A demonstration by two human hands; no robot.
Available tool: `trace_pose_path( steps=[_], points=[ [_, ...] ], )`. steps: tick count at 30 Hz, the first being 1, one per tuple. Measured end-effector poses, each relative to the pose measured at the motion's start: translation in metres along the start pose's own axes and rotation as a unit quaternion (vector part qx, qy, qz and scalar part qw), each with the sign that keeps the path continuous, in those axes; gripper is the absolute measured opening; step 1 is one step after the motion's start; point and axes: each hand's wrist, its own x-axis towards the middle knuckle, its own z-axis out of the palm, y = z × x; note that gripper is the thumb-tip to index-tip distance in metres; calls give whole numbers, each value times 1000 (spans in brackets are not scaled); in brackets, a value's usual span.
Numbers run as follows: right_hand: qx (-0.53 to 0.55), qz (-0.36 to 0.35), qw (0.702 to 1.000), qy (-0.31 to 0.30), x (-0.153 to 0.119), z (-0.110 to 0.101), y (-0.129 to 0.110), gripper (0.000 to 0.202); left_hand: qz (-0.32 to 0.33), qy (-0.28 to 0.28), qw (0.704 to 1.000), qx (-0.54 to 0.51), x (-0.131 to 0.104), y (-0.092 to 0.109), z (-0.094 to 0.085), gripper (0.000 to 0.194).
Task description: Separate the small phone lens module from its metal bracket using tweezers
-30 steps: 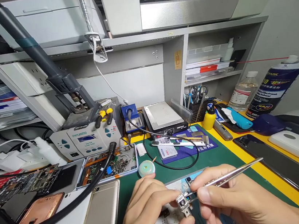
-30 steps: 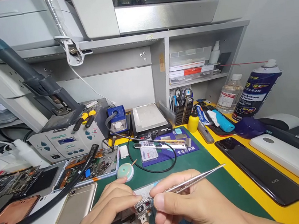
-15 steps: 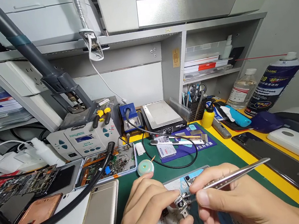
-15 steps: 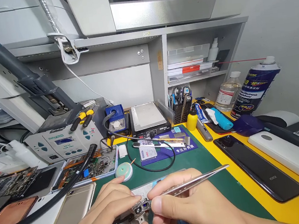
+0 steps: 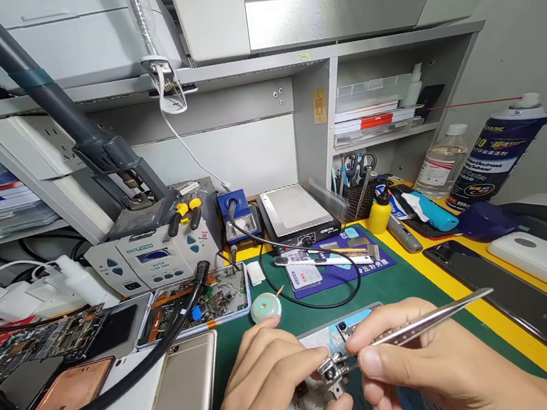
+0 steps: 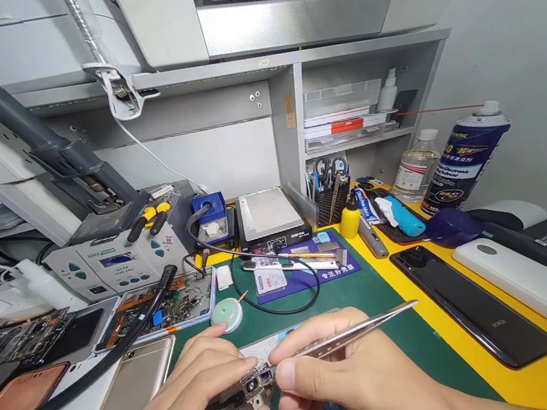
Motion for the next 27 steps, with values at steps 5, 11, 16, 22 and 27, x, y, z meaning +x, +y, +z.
trace_pose_path(
  steps=[5,11,16,22,27],
  points=[
    [0,3,1000,1,0,0,0,25,8,-12,1000,6,-2,-2,0,35],
    [-5,7,1000,3,-1,1,-1,25,11,-13,1000,8,-1,-2,0,38],
    [-13,6,1000,1,2,1,0,23,17,-8,1000,20,-2,-3,1,36],
    [-15,3,1000,4,0,0,-1,23,17,-1,1000,20,-1,-2,2,32],
    [-14,5,1000,3,0,2,-2,24,20,0,1000,20,-1,-2,2,33]
  ],
)
